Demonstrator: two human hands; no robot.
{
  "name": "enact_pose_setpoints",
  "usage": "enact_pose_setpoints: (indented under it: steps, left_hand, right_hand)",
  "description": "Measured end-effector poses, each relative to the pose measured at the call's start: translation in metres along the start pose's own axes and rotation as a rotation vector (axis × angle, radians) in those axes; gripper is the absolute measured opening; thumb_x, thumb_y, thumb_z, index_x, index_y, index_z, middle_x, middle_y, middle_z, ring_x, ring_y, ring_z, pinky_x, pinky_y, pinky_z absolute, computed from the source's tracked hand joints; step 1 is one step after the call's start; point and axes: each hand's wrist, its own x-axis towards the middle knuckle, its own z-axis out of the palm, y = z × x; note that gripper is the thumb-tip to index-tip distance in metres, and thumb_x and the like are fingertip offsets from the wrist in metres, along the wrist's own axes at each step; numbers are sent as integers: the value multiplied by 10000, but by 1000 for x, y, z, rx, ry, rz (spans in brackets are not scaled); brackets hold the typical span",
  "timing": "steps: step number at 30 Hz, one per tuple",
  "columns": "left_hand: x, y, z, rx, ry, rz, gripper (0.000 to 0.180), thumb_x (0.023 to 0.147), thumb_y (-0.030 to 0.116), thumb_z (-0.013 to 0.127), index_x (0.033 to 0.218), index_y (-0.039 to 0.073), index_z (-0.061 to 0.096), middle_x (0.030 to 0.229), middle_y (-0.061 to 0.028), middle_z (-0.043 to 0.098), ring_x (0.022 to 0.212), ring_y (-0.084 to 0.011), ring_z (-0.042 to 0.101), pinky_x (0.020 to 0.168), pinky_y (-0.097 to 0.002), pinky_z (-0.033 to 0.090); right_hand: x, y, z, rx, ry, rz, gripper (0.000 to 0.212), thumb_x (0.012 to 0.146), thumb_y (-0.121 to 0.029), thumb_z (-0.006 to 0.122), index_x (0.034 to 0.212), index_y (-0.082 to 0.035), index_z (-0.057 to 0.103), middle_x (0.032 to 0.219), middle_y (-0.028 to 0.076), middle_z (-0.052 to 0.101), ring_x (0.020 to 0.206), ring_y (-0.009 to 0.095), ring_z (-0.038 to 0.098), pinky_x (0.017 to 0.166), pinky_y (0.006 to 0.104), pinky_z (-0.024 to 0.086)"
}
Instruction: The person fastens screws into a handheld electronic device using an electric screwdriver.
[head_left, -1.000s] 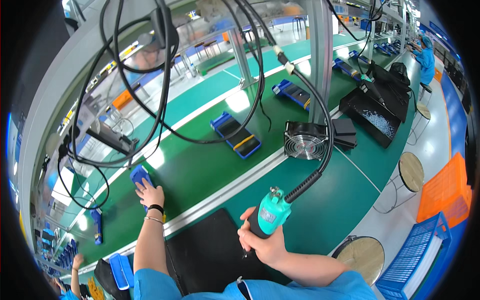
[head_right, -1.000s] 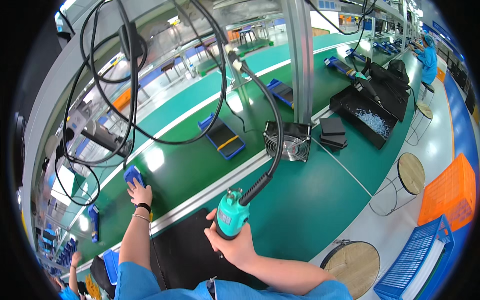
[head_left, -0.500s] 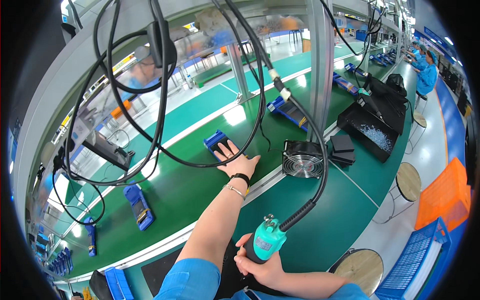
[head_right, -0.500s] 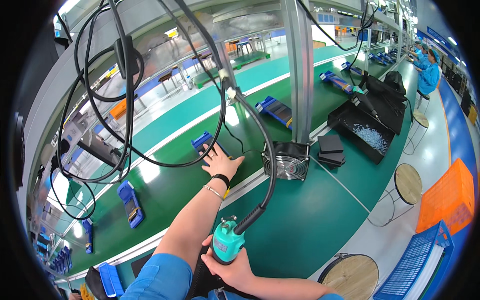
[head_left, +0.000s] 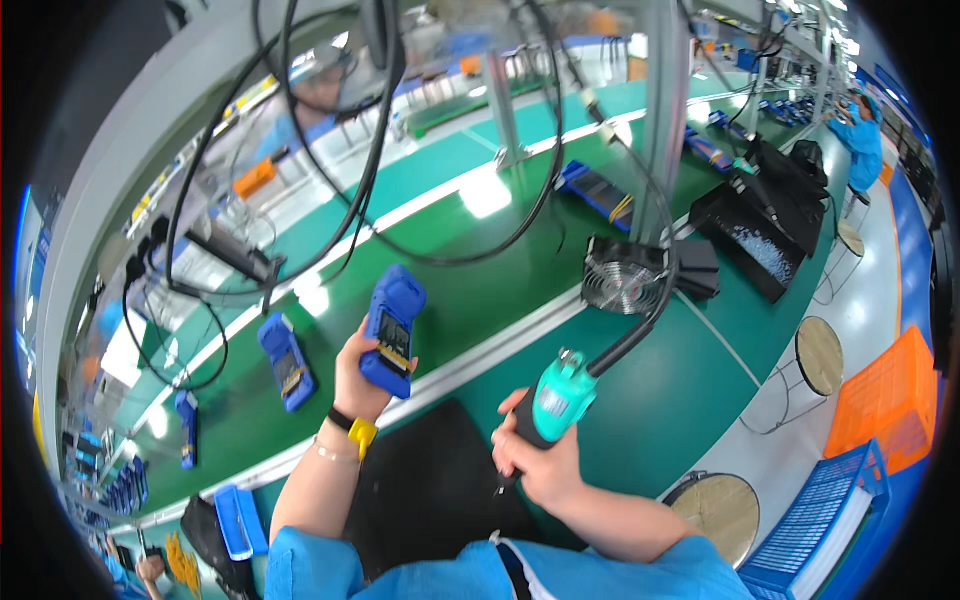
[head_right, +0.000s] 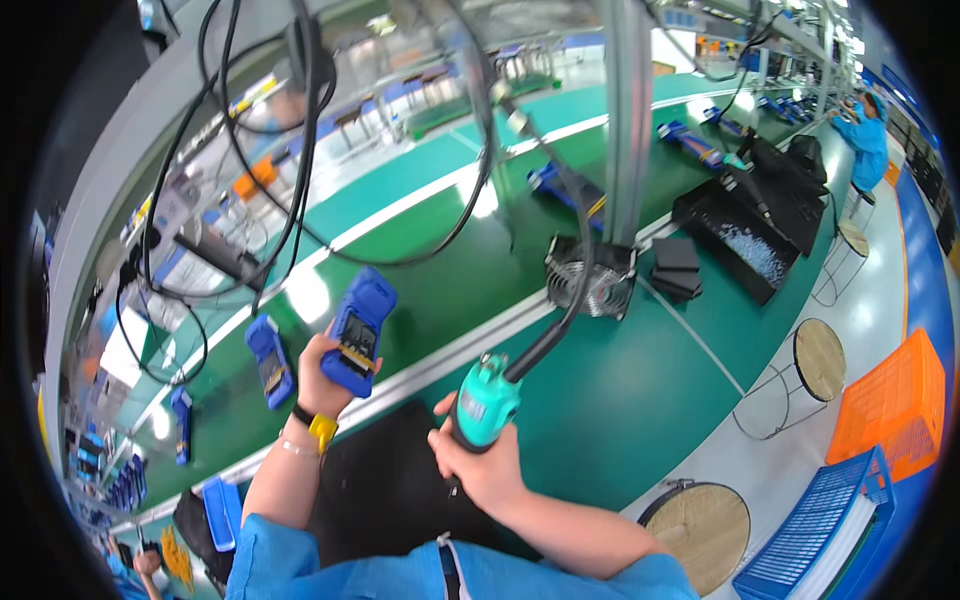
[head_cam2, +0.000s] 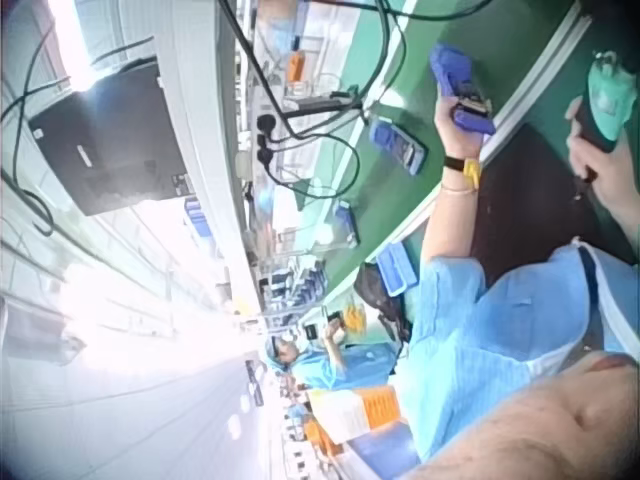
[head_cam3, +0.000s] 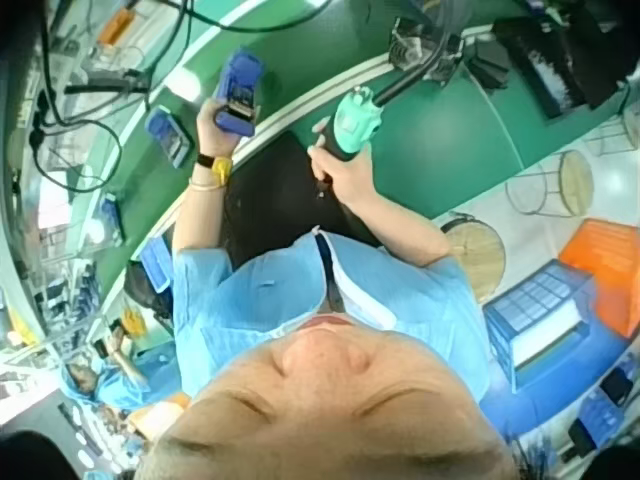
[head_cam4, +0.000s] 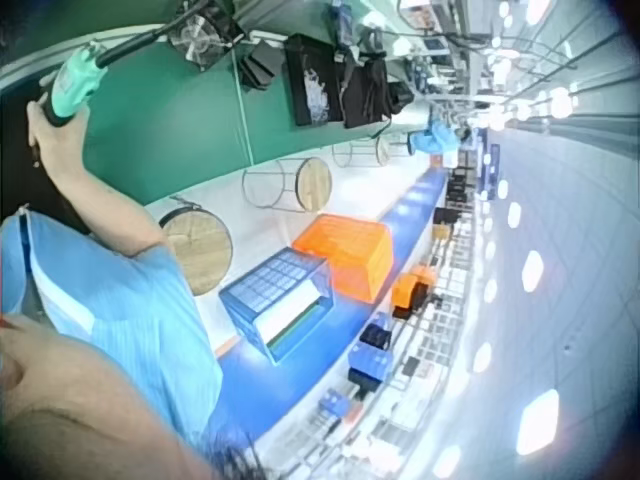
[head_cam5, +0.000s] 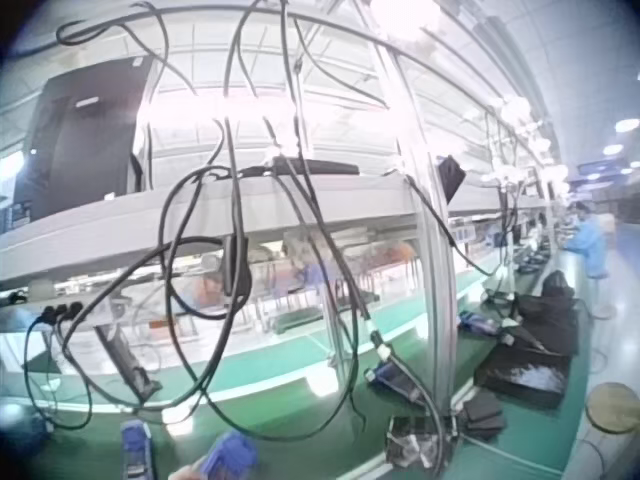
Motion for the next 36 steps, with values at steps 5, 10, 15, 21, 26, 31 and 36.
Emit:
enact_pose_setpoints:
  steps: [5,10,15,21,26,31,36]
  left_hand:
    - [-141,-35,-3,-399,112,28,626,732,204,496,1324,26,399,1274,-171,519,1155,-334,517,1016,-558,360]
    - [-194,-84,-3,-138,221,79,790,704,-50,425,1453,52,195,1366,-153,422,1226,-301,467,1036,-429,379]
    - [-222,-95,-10,1037,211,374,764,697,-82,619,1396,51,340,1473,-167,278,1345,-337,312,1115,-446,218]
    - [-222,-95,-20,1579,-21,507,407,686,51,723,1084,59,636,1258,-91,565,1230,-294,481,1053,-530,291]
    - [-218,-95,-21,1597,-63,559,354,686,81,735,1031,49,664,1211,-90,600,1182,-272,518,1033,-510,330]
    - [-216,-95,-23,1588,-61,575,359,684,83,735,1035,43,665,1210,-88,601,1110,-263,547,1008,-495,361]
    - [-216,-97,-26,1599,-56,595,356,689,77,725,1036,31,662,1214,-91,598,1055,-246,560,983,-477,381]
  right_hand:
    - [1,3,7,-58,-23,-39,320,770,93,524,1060,10,419,692,60,483,459,136,454,444,282,388]
    - [5,17,7,-19,-96,-128,320,780,88,527,1080,33,428,673,71,511,460,129,469,448,264,413]
    - [-4,19,17,10,-197,-285,338,826,62,511,1130,21,371,690,69,492,487,132,463,458,274,411]
    - [-14,23,47,-289,-312,-240,355,845,-38,508,1157,-60,340,617,28,433,457,127,438,469,285,388]
    - [-7,27,43,-573,-420,-213,348,859,-41,516,1153,-70,332,638,29,453,472,124,455,486,281,398]
    - [-2,37,41,-563,-458,-188,341,871,-28,513,1157,-79,333,648,29,456,486,120,464,492,285,407]
    - [0,38,45,-655,-519,-212,347,866,-9,518,1153,-78,335,652,28,456,488,116,458,496,284,413]
